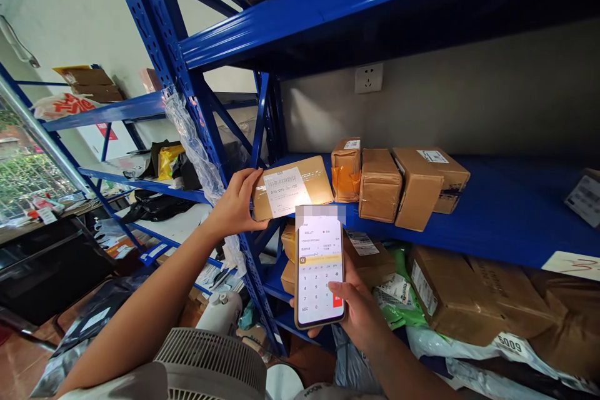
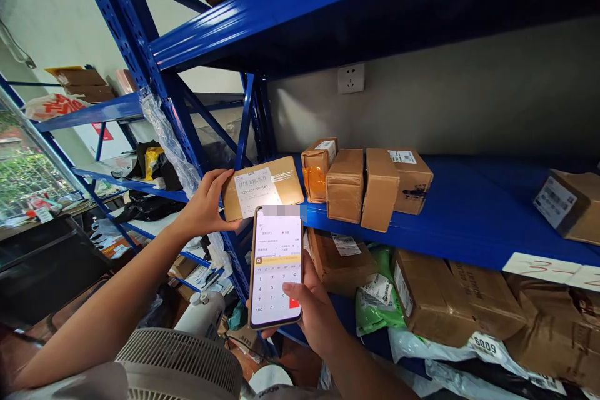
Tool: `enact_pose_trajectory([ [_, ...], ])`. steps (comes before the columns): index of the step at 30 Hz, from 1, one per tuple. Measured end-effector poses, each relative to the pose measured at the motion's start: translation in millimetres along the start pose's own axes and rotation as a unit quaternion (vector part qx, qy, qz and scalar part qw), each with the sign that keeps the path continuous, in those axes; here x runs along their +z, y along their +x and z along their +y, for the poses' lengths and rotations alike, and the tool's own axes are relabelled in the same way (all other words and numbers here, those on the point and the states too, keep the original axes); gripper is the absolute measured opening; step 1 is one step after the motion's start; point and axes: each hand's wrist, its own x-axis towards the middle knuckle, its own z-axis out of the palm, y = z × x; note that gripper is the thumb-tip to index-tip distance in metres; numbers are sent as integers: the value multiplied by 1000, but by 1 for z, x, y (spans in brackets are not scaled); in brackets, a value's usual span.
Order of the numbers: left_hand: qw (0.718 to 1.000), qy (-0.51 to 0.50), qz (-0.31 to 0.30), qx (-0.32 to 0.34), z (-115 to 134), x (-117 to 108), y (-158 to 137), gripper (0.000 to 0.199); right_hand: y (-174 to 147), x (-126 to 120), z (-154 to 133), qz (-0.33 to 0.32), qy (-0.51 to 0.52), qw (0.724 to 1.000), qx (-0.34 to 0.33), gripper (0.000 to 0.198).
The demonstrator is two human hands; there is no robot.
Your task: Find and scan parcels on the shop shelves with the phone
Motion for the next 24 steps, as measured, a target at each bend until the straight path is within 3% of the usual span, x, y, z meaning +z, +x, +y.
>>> enact_pose_trajectory([
  [6,1000,6,-6,-2,-1,1,0,109,1,-1,-1,4,5,1000,3,72],
  [14,1000,-2,-4,-4,-1,1,1,109,5,0,2,36,-13,999,12,63],
  [19,1000,-14,-4,-7,-3,2,0,110,6,-2,1,22,-9,999,23,71],
  [24,1000,-12,1,-2,-4,4,1,110,10,1,5,39,-30,999,0,67],
])
